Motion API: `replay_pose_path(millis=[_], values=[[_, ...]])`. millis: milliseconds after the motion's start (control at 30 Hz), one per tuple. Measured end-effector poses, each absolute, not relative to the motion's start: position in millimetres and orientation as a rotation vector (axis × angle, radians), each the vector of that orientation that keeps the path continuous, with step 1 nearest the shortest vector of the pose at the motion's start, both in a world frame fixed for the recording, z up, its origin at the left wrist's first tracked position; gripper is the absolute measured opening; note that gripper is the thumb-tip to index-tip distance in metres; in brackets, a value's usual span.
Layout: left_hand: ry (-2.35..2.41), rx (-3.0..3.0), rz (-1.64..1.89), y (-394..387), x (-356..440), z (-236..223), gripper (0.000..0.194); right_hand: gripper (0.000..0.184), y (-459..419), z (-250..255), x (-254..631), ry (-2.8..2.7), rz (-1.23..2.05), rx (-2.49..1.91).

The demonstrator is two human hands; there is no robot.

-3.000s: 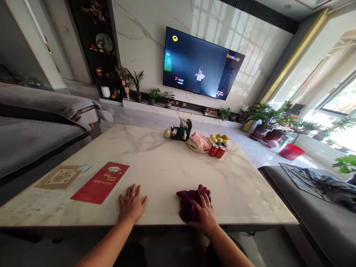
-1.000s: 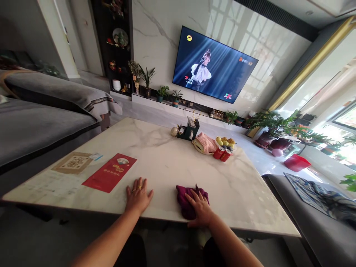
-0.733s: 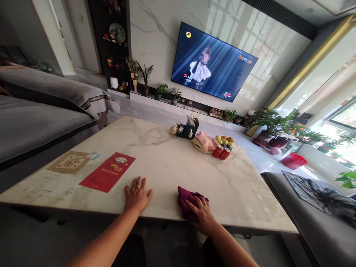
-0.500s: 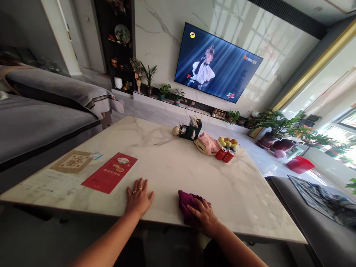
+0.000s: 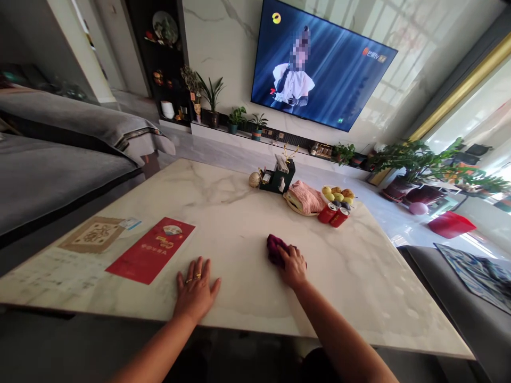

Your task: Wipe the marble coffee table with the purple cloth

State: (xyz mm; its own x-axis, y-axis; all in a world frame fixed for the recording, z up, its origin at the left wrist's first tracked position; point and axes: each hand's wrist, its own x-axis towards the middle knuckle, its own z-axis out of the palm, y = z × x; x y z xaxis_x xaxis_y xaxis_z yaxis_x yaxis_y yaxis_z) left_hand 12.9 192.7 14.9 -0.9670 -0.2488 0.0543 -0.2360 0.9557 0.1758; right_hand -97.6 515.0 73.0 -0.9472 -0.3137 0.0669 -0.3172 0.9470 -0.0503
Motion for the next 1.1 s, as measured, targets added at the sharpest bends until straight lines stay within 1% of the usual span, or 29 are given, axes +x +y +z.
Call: replay_pose_path(millis=[133,300,400,500,633,800,967,1033,1100], values=[[-3.011,0.362,-0.282,191.0,13.2,11.5,0.066,0.066,499.4,82.3,-184.8,-3.050,-0.003,0.334],[-3.025,0.367,-0.255,189.6,14.8,9.2,0.067,0.067,492.2,82.5,-277.6,-3.038,0.006,0.086],[-3.052,0.383,-0.231,190.5,15.3,10.5,0.067,0.067,490.3,84.6,-308.0,-3.037,0.023,0.025],[-3.091,0.413,-0.218,192.0,14.7,15.1,0.068,0.071,494.2,91.0,-308.6,-3.064,0.036,0.087],[-3.094,0.423,-0.219,193.1,14.4,22.4,0.068,0.083,514.8,103.4,-256.5,-3.149,-0.006,0.262],[-3.033,0.418,-0.280,193.3,15.5,22.8,0.065,0.094,566.0,107.1,-121.6,-3.201,-0.118,0.330],[-3.001,0.417,-0.278,193.6,16.7,21.4,0.064,0.101,647.6,79.5,20.1,-3.181,-0.117,0.299],[-3.005,0.424,-0.271,193.7,16.3,21.7,0.065,0.101,678.5,62.3,59.6,-3.119,-0.031,0.336],[-3.013,0.422,-0.253,193.8,15.5,21.4,0.065,0.099,697.1,48.1,80.2,-3.029,0.075,0.350]])
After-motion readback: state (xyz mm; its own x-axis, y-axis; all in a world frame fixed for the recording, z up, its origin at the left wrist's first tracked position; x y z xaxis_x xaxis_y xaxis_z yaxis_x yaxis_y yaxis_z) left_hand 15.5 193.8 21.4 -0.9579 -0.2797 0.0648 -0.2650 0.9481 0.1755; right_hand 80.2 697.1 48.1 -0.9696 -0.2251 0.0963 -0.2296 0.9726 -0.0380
